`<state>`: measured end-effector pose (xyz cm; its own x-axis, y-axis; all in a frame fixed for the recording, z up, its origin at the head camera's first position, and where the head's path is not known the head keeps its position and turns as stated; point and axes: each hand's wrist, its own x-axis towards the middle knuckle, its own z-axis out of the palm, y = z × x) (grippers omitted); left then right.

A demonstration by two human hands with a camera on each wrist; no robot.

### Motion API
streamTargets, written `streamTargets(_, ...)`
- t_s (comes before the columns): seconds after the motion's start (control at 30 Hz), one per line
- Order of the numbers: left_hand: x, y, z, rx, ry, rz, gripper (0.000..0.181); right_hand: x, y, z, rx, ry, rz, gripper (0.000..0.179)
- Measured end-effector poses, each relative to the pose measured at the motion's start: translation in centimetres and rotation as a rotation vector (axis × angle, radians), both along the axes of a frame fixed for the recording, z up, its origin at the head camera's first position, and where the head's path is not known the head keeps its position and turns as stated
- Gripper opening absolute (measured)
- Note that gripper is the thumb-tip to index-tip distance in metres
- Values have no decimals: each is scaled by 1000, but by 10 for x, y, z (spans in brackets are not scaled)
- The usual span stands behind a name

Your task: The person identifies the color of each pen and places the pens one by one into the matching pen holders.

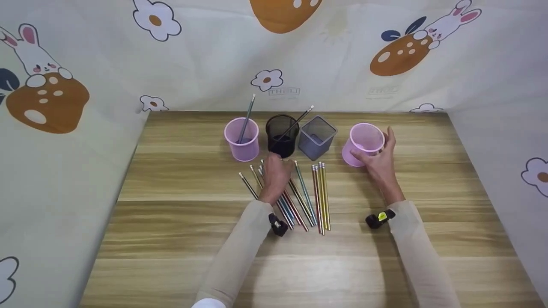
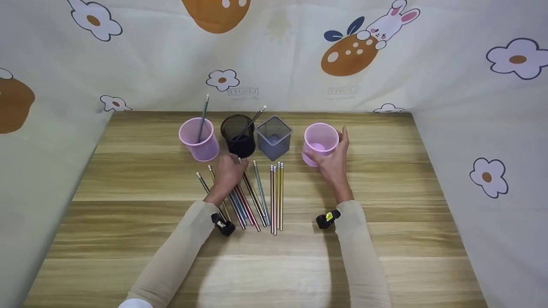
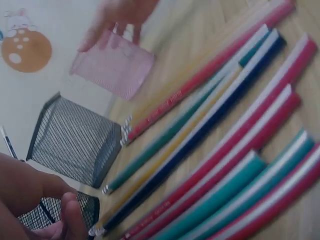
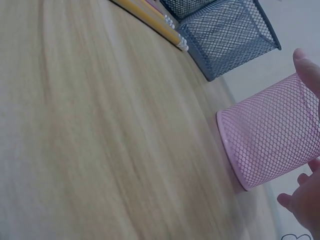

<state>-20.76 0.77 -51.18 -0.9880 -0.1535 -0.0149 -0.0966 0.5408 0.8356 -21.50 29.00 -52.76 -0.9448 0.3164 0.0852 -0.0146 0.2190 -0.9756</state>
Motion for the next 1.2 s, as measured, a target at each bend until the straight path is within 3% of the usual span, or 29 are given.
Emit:
streamTargets(0.1,-4,-4,-4,4,-26,-39,25,0,-1,-5,-1,-12,9,127)
streamTargets(0.37,-14,-12,-10,-35,-176,-42,12,-2,0,-21,-6,32,72,112)
streamTargets(0.43,-19,-14,-14,-57,-156,-31,10,-2,0,-23,-9,28,92,110)
streamTargets(0.47,-24,-16,-23,-60,-144,-30,11,-2,0,-24,-10,20,100,110)
streamTargets(0.63,-27,-17,-25,-154,-25,27,17,2,-3,-17,-35,5,124,106)
streamTargets(0.7,-22,-14,-12,-159,-29,72,21,5,-5,-9,-32,28,129,105)
streamTargets(0.87,-23,-7,-10,-96,-141,158,32,8,-9,4,-14,55,127,102)
streamTargets(1.0,-25,-5,-8,-67,-190,158,29,9,-8,6,-21,5,131,99)
streamTargets(1.1,-19,-5,8,-7,-198,128,25,8,-6,4,-35,-13,146,98)
streamTargets(1.2,-11,-3,32,67,-191,97,22,6,-4,4,-37,-12,167,97)
